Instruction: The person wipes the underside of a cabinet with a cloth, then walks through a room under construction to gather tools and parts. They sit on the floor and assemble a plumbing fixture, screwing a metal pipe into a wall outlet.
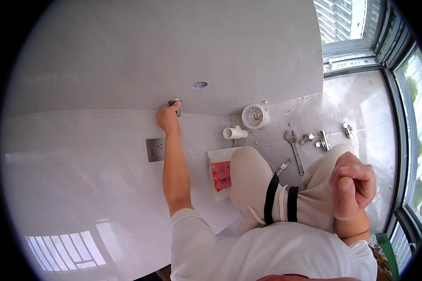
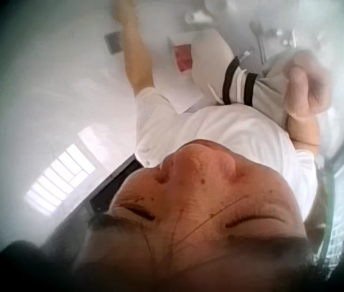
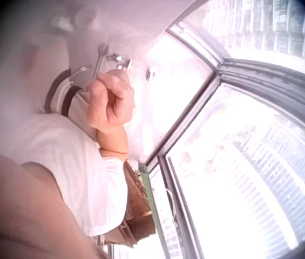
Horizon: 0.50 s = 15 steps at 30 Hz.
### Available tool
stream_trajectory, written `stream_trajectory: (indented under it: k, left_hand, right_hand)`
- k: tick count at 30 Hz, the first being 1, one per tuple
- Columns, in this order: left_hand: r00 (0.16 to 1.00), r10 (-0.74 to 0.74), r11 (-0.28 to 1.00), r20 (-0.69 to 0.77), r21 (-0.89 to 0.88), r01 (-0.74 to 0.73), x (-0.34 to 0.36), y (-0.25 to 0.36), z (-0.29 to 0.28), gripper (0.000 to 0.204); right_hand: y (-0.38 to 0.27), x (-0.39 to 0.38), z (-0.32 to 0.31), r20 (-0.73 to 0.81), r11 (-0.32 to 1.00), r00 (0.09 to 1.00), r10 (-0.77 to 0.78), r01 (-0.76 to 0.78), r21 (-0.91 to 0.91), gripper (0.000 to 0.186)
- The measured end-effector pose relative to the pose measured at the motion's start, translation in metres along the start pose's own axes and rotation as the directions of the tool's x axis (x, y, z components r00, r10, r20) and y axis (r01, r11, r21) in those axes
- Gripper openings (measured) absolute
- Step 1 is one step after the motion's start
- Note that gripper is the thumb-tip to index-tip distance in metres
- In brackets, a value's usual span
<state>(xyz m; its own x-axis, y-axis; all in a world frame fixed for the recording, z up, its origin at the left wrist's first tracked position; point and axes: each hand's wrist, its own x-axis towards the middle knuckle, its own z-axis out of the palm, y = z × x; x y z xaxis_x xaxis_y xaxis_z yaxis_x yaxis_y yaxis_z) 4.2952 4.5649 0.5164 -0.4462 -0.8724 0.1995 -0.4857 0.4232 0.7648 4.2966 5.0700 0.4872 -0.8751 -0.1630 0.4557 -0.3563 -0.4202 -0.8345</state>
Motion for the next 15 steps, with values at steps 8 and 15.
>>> stream_trajectory:
  k: [8, 15]
  left_hand:
    - [0.998, 0.038, 0.964, -0.057, 0.263, -0.022, -0.005, 0.004, 0.007, 0.018]
    - [0.985, 0.153, 0.882, -0.085, 0.461, -0.098, 0.006, -0.011, 0.006, 0.022]
  right_hand:
    - [0.009, 0.005, -0.011, -0.018, 0.996, 0.996, 0.082, -0.082, 0.029, 0.016]
    - [0.01, 0.008, -0.019, -0.009, 0.996, 0.997, 0.083, -0.083, -0.017, 0.021]
